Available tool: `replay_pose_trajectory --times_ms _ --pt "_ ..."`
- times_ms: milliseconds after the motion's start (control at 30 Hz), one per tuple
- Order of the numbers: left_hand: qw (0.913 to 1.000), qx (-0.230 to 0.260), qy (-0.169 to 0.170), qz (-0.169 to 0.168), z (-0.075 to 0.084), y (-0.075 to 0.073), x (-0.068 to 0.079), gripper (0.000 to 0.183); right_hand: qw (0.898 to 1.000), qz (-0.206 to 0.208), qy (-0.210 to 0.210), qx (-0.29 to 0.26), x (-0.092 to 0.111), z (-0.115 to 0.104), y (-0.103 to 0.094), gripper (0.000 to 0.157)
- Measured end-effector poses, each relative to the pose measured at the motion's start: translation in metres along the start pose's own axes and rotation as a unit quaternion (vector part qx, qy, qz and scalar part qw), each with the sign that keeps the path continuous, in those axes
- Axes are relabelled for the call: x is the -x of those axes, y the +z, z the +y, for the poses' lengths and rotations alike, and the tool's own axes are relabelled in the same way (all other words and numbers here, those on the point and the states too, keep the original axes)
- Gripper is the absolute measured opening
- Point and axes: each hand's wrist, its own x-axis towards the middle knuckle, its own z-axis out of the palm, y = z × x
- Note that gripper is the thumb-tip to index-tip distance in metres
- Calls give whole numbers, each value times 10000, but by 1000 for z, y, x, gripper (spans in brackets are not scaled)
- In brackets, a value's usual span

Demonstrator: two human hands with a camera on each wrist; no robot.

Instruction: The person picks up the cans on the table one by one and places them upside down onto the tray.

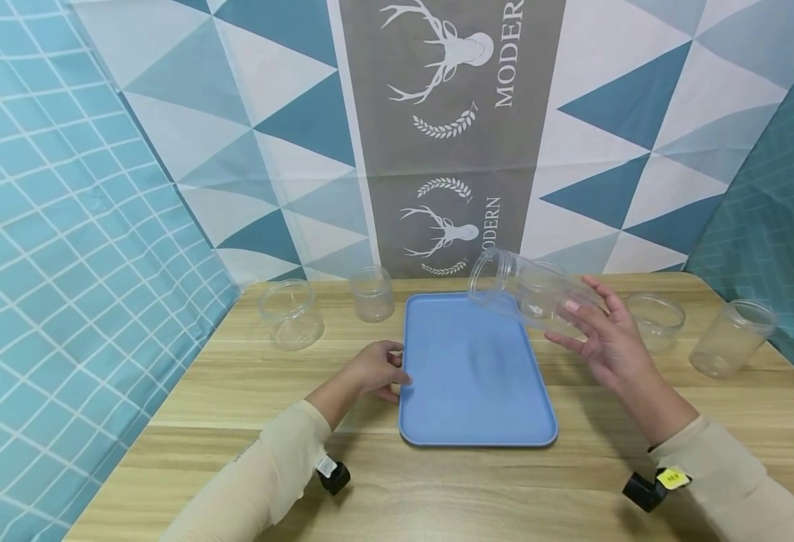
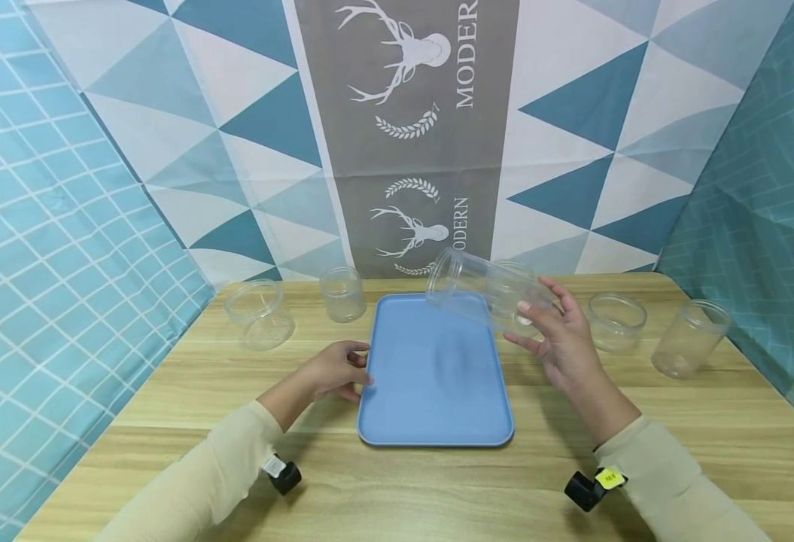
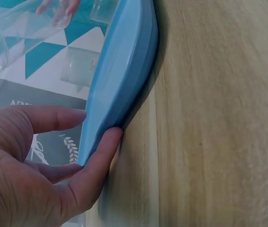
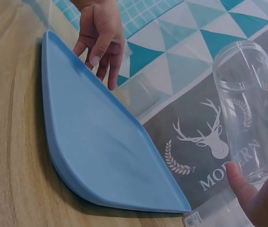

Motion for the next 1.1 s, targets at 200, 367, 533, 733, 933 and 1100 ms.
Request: replay_pose_trajectory --times_ms 200,367,533,733,933,1100 --pt "9996 -271 76 -10 0 4 -1 76 9997 112 128 191 -1 -3 0 54" --pt "9986 -492 179 64 1 6 1 79 9971 298 263 654 -2 -6 2 56" --pt "9976 -651 166 154 2 7 2 81 9954 363 294 834 -3 -9 3 57" --pt "9977 -635 178 143 1 8 2 81 9933 414 203 1061 -3 -10 2 59" --pt "9976 -625 222 178 2 9 3 80 9774 665 -62 2004 -6 -9 4 66" --pt "9975 -643 227 187 1 9 2 81 9525 768 -220 2940 -8 -10 6 69"
